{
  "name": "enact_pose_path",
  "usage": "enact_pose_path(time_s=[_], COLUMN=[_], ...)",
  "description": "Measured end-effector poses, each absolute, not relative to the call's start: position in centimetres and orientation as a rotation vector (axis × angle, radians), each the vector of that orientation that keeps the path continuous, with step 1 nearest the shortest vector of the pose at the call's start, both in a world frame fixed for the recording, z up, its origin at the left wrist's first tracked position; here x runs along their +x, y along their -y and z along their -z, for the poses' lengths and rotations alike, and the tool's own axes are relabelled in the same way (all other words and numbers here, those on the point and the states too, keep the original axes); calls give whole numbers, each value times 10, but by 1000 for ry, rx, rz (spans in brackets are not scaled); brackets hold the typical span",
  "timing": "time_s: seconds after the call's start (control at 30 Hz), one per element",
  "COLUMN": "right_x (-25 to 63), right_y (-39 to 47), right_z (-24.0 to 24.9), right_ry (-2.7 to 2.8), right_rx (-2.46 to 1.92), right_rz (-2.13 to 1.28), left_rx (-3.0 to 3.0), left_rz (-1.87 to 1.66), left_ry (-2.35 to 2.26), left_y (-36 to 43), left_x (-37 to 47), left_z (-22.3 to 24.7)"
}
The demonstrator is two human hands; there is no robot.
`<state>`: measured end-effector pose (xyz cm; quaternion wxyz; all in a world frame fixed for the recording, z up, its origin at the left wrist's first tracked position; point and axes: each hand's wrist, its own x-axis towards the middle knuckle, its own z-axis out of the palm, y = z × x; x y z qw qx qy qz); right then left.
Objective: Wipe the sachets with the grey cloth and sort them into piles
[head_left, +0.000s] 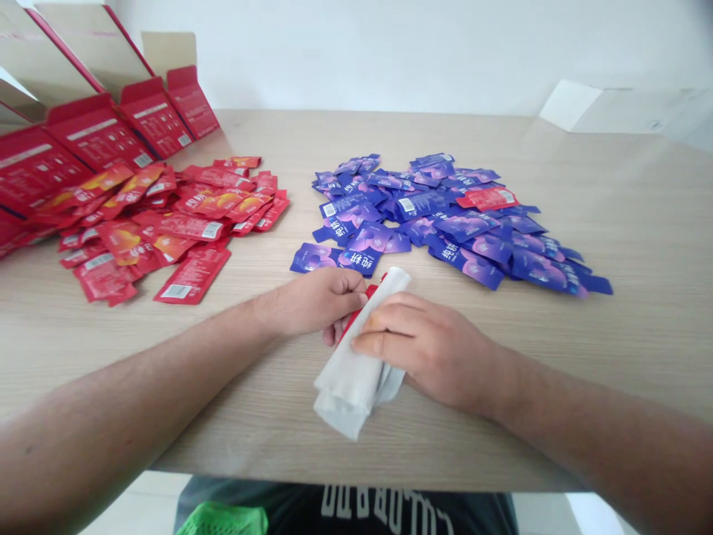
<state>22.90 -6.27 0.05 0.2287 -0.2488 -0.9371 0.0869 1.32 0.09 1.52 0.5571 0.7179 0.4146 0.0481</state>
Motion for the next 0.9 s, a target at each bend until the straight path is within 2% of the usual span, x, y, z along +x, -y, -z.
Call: enact_pose_path(time_s=[0.2, 0.37, 0.9], right_x=[232, 233, 250], right_y=[59, 58, 35], right_z=[1, 2, 7], right_ry=[2496, 2561, 2457], right_rx=[-806, -701, -744], right_rz=[-252, -297, -500], left_rx=[1667, 1683, 1666], left_rz=[-129, -103, -51], left_ry=[-997, -944, -868], left_y=[0, 0, 0], left_x=[13, 13, 11], left_z=[-16, -16, -15])
